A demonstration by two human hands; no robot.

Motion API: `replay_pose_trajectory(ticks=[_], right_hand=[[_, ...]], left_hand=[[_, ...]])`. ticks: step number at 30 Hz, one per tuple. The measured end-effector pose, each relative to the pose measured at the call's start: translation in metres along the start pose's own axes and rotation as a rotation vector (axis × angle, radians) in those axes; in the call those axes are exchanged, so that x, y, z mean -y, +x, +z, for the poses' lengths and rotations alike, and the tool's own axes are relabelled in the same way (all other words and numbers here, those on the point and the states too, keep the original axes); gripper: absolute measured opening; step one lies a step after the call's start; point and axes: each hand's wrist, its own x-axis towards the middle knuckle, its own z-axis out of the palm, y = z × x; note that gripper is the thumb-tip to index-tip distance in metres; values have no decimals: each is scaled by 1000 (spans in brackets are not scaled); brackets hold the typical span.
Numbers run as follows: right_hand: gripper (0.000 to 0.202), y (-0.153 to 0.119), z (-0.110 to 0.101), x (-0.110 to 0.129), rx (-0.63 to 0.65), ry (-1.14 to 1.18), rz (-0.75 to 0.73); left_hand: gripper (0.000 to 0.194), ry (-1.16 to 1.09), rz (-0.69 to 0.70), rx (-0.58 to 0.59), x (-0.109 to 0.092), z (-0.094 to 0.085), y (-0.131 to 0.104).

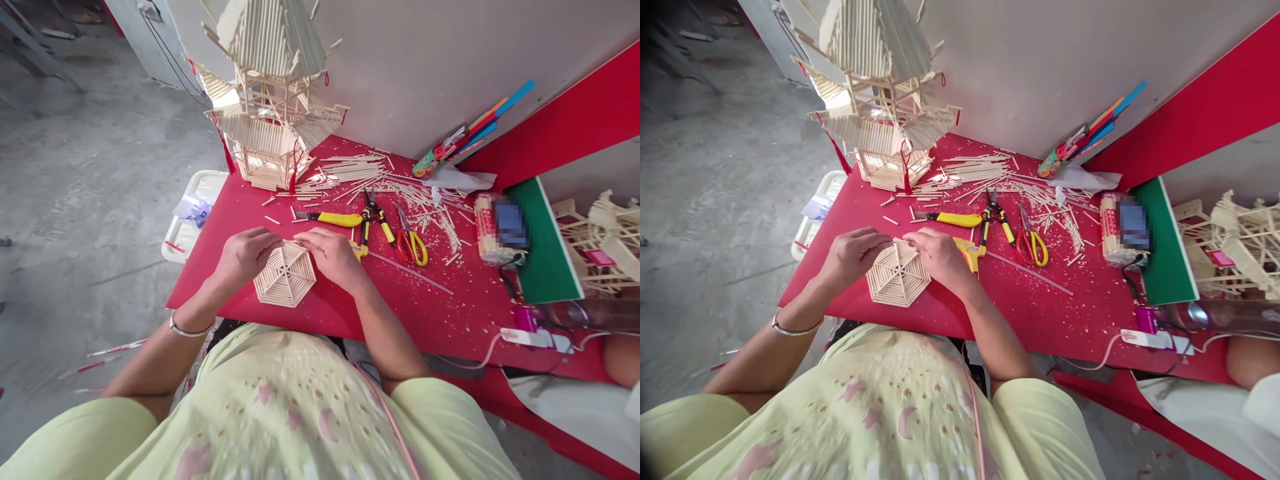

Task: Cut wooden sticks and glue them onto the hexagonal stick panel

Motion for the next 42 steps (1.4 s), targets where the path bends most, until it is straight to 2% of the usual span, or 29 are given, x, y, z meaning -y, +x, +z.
replay_pose_trajectory(ticks=[4, 6, 9, 13, 18, 24, 31, 34, 38, 42], right_hand=[[28, -28, -2, -1, -280, -166, 103], [29, -46, -4, -5, -361, -211, 185], [29, -66, 0, -8, -310, -235, 230], [27, -75, 17, -6, -185, -216, 248], [28, -76, 37, -3, -142, -278, 360], [28, -76, 45, -7, -132, -221, 465], [25, -78, 44, -7, -73, -170, 491], [23, -80, 40, -4, -49, -166, 494], [28, -68, 32, -3, -140, -259, 436], [33, -49, 36, -10, -130, -283, 374]], left_hand=[[24, 12, -102, -40, 10, -4, -7], [23, 9, -132, -22, 18, -6, -8], [23, -49, -138, 43, 32, -5, -5], [15, -32, -169, 84, 50, -3, 0], [15, 99, -367, 176, 46, -8, -14], [17, 79, -522, 65, 28, -4, -38], [17, -106, -583, -50, 35, 7, -39], [14, -121, -568, -70, 37, 7, -34], [12, 72, -450, -79, 37, 3, -25], [15, 182, -384, -4, 37, 4, -24]])
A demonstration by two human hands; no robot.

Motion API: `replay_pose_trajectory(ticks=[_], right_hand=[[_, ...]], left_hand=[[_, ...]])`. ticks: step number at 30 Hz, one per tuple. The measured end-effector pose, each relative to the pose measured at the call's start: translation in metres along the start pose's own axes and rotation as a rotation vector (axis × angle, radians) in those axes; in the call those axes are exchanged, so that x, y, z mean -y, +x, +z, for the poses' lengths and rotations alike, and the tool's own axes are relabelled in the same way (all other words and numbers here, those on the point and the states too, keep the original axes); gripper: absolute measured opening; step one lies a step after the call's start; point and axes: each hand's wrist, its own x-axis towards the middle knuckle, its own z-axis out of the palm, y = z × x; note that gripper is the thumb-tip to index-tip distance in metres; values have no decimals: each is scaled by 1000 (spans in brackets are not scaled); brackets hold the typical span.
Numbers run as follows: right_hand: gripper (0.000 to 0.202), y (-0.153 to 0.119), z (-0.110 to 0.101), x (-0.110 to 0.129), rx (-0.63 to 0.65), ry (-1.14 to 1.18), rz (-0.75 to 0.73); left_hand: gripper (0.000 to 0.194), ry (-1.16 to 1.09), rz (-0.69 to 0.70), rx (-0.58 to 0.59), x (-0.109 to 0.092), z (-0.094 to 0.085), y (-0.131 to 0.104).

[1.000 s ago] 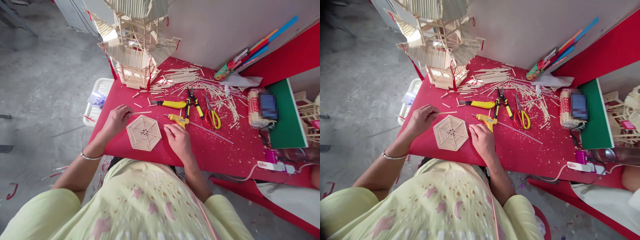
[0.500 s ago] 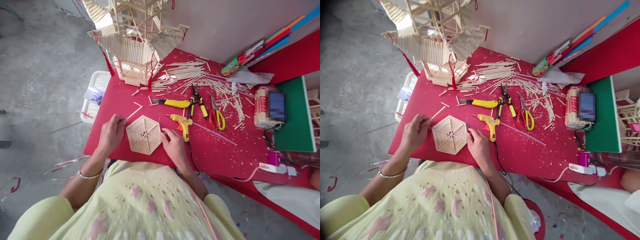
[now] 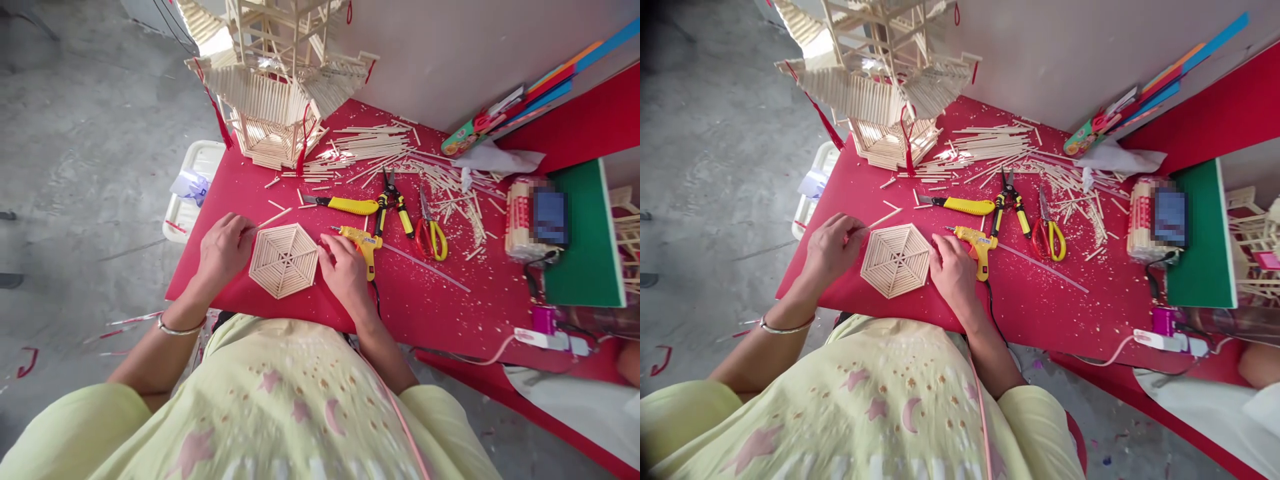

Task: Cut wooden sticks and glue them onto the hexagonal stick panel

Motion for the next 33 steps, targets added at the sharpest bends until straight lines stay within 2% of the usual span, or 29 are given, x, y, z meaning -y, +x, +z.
replay_pose_trajectory(ticks=[5, 12, 25, 33], right_hand=[[32, 3, 15, -1, 59, -39, 6], [29, -1, 13, -1, 66, -2, 30], [37, 31, 24, 11, 89, -37, -20], [34, 31, 22, 15, 26, 84, -17]], left_hand=[[18, 35, 42, 40, 7, 9, -3], [24, -16, 82, 37, 14, 8, 0], [27, -24, 141, 42, 20, 11, -1], [27, -150, 131, 26, 12, 4, 3]])
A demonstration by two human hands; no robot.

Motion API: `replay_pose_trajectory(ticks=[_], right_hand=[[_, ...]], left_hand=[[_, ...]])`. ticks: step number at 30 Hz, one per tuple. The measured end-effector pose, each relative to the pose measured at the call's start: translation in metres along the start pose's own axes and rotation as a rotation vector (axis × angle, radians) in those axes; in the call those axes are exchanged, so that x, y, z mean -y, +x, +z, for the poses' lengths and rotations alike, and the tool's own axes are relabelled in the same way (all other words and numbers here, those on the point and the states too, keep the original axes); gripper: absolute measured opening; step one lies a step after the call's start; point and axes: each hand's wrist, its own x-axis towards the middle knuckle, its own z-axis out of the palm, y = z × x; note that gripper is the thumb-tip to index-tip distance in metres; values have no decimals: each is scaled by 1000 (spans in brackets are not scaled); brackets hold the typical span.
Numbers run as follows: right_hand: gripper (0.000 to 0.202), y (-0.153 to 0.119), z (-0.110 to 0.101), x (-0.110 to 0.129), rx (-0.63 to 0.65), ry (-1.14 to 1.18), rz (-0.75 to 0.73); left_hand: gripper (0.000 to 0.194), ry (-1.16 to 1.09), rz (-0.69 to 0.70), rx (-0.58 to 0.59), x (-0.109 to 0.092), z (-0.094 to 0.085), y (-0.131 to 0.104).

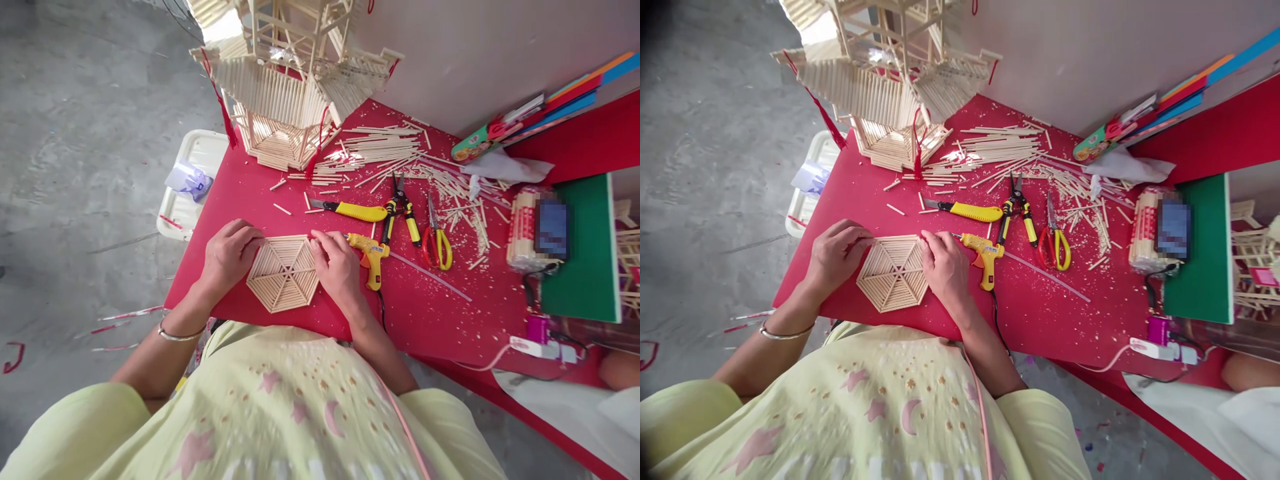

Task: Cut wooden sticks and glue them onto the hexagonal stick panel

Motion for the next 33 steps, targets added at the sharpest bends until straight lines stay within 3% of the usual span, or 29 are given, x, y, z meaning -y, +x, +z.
replay_pose_trajectory(ticks=[7, 11, 14, 17, 20, 21, 23, 26, 30, 33], right_hand=[[22, 3, -13, 11, -19, 256, -20], [25, 1, -19, 21, -35, 368, -80], [34, 1, -40, 17, -9, 462, -55], [48, 1, -84, -14, -50, 369, 105], [42, -1, -138, -67, -289, -199, 321], [45, -2, -153, -86, -294, -396, 425], [62, -2, -175, -122, -133, -590, 653], [68, 1, -189, -161, 52, -560, 752], [73, 3, -195, -182, 22, -444, 686], [80, -1, -200, -173, -49, -358, 637]], left_hand=[[25, -11, 109, 85, -11, -9, 2], [26, -63, 258, 133, -40, -10, 16], [26, -243, 285, 125, -70, -6, 31], [23, -432, 246, 129, -95, 5, 47], [21, -587, 136, 188, -114, 20, 60], [22, -640, 95, 214, -121, 26, 64], [26, -759, 23, 267, -133, 37, 71], [33, -926, -66, 321, -151, 54, 80], [36, -1055, -160, 322, -164, 68, 89], [36, -1090, -180, 325, -164, 75, 102]])
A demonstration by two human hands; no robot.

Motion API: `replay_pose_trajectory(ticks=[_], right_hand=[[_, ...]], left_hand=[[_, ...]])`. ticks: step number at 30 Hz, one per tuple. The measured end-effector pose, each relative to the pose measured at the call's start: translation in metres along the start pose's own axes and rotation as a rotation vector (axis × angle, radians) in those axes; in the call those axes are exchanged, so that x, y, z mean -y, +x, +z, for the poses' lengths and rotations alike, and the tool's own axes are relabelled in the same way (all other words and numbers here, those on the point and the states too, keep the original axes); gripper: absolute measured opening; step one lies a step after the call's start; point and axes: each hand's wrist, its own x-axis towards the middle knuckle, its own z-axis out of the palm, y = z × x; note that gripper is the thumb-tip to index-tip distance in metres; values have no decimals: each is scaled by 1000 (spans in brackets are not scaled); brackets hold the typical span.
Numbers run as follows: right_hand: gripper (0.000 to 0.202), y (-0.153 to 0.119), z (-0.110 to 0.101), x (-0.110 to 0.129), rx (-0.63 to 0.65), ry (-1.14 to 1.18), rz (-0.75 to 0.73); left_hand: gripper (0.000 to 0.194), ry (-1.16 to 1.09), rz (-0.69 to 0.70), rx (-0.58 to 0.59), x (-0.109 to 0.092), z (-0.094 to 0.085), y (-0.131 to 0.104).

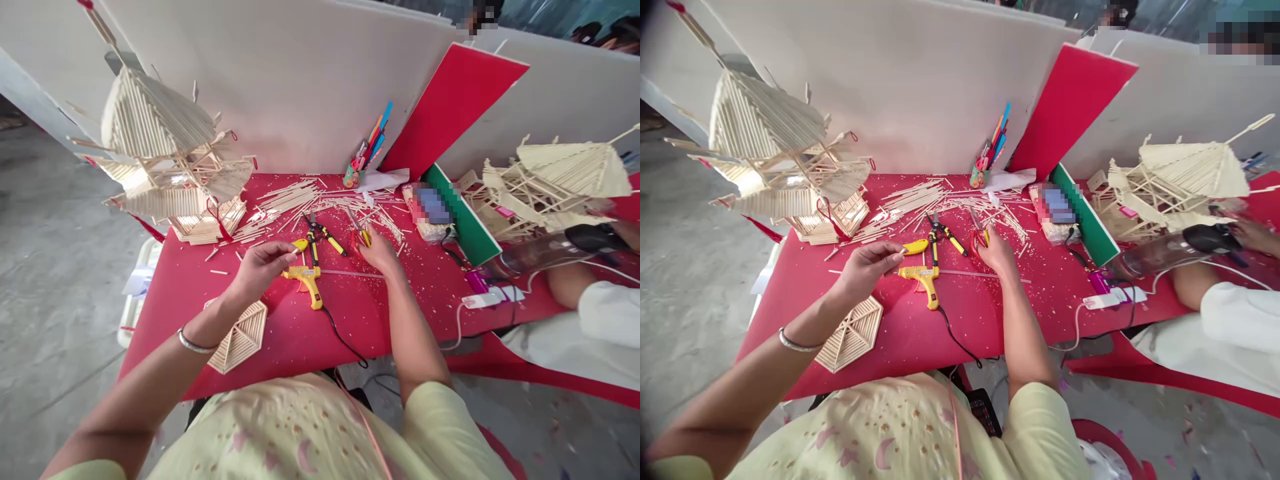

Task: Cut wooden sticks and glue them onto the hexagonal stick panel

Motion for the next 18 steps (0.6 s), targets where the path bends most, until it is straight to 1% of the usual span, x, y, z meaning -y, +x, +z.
replay_pose_trajectory(ticks=[2, 3, 5, 7, 9, 11, 13, 18], right_hand=[[86, -11, -7, 11, -15, 145, -83], [85, -17, -9, 19, -5, 237, -154], [79, -28, -14, 38, 31, 365, -345], [71, -35, -17, 58, 7, 364, -543], [64, -37, -18, 75, -59, 305, -668], [60, -35, -18, 87, -90, 243, -720], [59, -31, -18, 93, -90, 185, -746], [59, -17, -14, 100, -83, 130, -758]], left_hand=[[35, -9, 18, -5, -1, -1, 15], [35, -10, 30, -12, -2, -2, 24], [35, -22, 50, -35, -5, -3, 42], [35, -47, 61, -41, -9, -3, 57], [34, -68, 72, -38, -11, -5, 68], [33, -70, 85, -39, -12, -9, 74], [32, -63, 89, -50, -11, -14, 77], [32, 8, 103, -58, -5, -22, 83]])
